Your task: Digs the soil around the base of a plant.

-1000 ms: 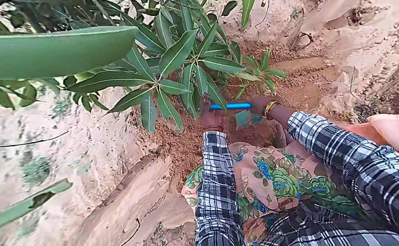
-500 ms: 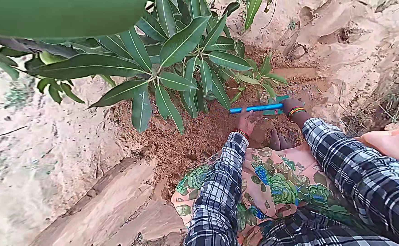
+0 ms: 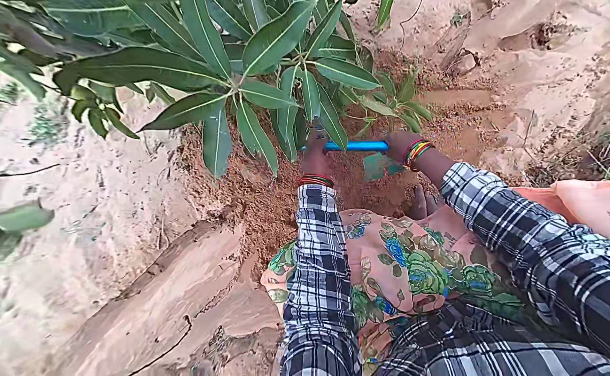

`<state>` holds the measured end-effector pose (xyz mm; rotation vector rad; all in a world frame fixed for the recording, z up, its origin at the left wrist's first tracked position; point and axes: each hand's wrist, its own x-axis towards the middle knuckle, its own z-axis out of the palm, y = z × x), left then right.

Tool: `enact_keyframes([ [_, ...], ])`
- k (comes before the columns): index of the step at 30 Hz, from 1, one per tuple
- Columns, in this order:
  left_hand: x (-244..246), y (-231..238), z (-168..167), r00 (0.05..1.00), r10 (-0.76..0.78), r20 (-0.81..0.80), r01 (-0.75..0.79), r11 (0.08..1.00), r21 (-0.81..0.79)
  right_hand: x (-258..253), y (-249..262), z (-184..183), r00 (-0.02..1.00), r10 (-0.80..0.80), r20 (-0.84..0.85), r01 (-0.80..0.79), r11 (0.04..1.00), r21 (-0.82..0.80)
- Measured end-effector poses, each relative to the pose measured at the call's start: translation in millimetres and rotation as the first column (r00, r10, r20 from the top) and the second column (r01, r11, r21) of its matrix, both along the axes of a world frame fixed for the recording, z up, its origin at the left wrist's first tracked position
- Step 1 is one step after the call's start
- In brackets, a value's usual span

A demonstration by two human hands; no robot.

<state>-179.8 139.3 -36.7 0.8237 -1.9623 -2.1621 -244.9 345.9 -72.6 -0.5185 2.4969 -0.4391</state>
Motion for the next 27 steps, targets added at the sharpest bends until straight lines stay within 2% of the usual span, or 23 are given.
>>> enact_keyframes([
  [2, -1.4, 6.8, -12.1, 0.976, 0.101, 0.193, -0.128, 0.982, 0.136, 2.8, 8.7, 7.3, 0.995, 0.089, 0.033, -0.092, 0.99, 0.105],
  [4, -4.9, 11.4, -20.6, 0.947, 0.082, 0.312, -0.147, 0.971, 0.19, 5.5, 11.6, 17.4, 0.991, 0.114, 0.074, -0.126, 0.974, 0.188],
  [6, -12.2, 11.8, -31.5, 0.937, 0.053, 0.344, -0.117, 0.979, 0.168, 6.2, 8.6, 19.2, 0.992, 0.092, 0.091, -0.112, 0.966, 0.234],
  [10, -17.5, 7.3, -59.0, 0.915, 0.02, 0.404, -0.083, 0.987, 0.138, 8.4, -0.5, -0.2, 0.987, 0.119, 0.112, -0.147, 0.945, 0.292],
  [12, -9.6, 6.0, -65.1, 0.896, -0.063, 0.44, 0.076, 0.997, -0.014, 16.4, -10.1, 1.7, 0.97, 0.164, 0.181, -0.217, 0.918, 0.331],
  [13, -4.6, 3.6, -63.7, 0.871, -0.146, 0.468, 0.232, 0.964, -0.131, 22.4, -16.2, 6.0, 0.959, 0.184, 0.216, -0.251, 0.903, 0.349],
  [15, -1.4, -0.7, -69.5, 0.805, -0.267, 0.53, 0.471, 0.831, -0.295, 31.7, -26.5, 5.6, 0.95, 0.197, 0.244, -0.277, 0.891, 0.36],
  [16, -0.4, -0.1, -72.0, 0.777, -0.274, 0.567, 0.518, 0.79, -0.328, 35.5, -31.7, 3.6, 0.945, 0.189, 0.268, -0.278, 0.896, 0.347],
  [18, 2.7, 3.7, -73.3, 0.743, -0.251, 0.62, 0.54, 0.773, -0.334, 43.0, -41.3, -7.3, 0.93, 0.194, 0.312, -0.297, 0.898, 0.325],
  [20, 8.3, 15.9, -41.8, 0.629, -0.284, 0.724, 0.65, 0.704, -0.288, 54.9, -45.7, -20.2, 0.919, 0.197, 0.34, -0.308, 0.899, 0.311],
  [23, 20.9, 28.8, -11.6, 0.543, -0.281, 0.792, 0.744, 0.597, -0.299, 73.7, -43.5, -51.0, 0.959, 0.113, 0.259, -0.186, 0.943, 0.276],
  [26, 25.6, 27.8, -11.0, 0.457, -0.257, 0.852, 0.839, 0.444, -0.316, 83.9, -38.5, -64.2, 0.979, 0.066, 0.194, -0.113, 0.963, 0.244],
  [27, 27.9, 27.2, -16.2, 0.466, -0.241, 0.851, 0.847, 0.401, -0.35, 86.5, -35.0, -68.1, 0.982, 0.054, 0.184, -0.096, 0.968, 0.232],
])
